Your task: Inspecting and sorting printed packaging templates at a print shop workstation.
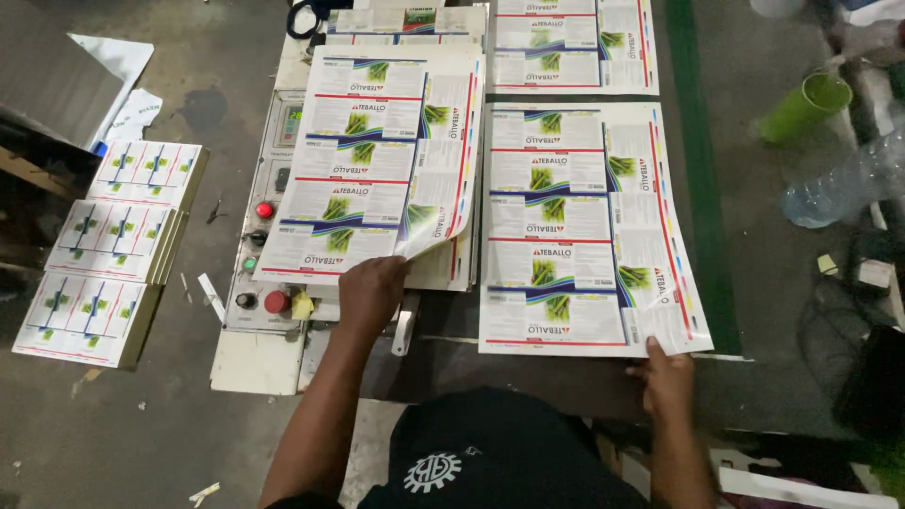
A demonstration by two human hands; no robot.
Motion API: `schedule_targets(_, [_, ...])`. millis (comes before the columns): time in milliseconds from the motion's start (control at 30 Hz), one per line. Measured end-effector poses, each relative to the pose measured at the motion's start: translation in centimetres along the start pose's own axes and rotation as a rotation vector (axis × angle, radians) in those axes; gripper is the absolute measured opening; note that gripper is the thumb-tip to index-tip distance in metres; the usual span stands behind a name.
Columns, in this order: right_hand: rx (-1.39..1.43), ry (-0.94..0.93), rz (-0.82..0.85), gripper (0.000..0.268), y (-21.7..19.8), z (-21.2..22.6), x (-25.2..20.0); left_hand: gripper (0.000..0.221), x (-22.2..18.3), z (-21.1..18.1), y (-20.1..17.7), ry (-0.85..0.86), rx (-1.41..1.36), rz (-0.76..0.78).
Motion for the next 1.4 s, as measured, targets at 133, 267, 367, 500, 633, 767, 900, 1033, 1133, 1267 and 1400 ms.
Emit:
schedule_targets(133, [-0.039,0.042,0.034,0.030,3.6,1.4,2.7,0.016,-0.5,-0.1,0.3,-0.019,-0.050,0.044])
schedule_targets(267, [-0.064,0.003,0.108,0.033,6.0,3.2,5.3,0.014,-1.0,-0.4,-0.4,-0.019,-0.051,0.126])
schedule_targets(367, [0.008,-0.001,0.198,0.037,7.1,4.5,5.4,0.013,-1.4,-0.9,-2.9,-0.032,-0.109,-0.064])
schedule_targets(500, [-0.086,0.146,0.126,0.047,6.1,3.4,3.4,0.014,-2.6,-2.3,-5.5,-0.024,-0.139,-0.348])
schedule_targets(633, [-0.158,0.106,0.267,0.051,7.1,0.8,0.8,0.024,-4.2,-6.2,-2.8,0.187,-0.309,-0.208])
schedule_targets(767, [-0.184,0.073,0.506,0.050,11.2,-0.2,-3.1,0.016,-5.3,-10.7,3.6,0.245,-0.322,0.000])
schedule_targets(900, [-0.199,0.157,0.942,0.042,14.2,-2.2,-6.4,0.019,-6.6,-14.4,6.6,0.444,-0.357,0.198])
schedule_targets(1033, [0.098,0.299,0.778,0.031,13.6,-1.4,-7.5,0.027,-6.7,-14.7,5.2,0.557,-0.338,0.181])
schedule_targets(1133, [0.162,0.139,0.624,0.030,11.2,0.3,-5.8,0.026,-5.7,-10.9,5.5,0.422,-0.270,0.121])
schedule_targets(1267, [0.182,0.050,0.437,0.026,7.0,1.2,-3.1,0.022,-4.8,-3.3,8.3,0.279,-0.127,0.179])
schedule_targets(1400, [0.223,-0.071,0.255,0.026,2.8,1.5,-0.8,0.057,-4.1,-0.6,6.2,0.154,0.079,0.107])
Point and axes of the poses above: each hand's wrist, its own x-axis towards the middle knuckle, its own y-axis out of the palm, z = x × y, the point moved 4 cm from there along x, towards the middle knuckle, and after that the axes turned 2 degrees about z, right-handed, at the moved point
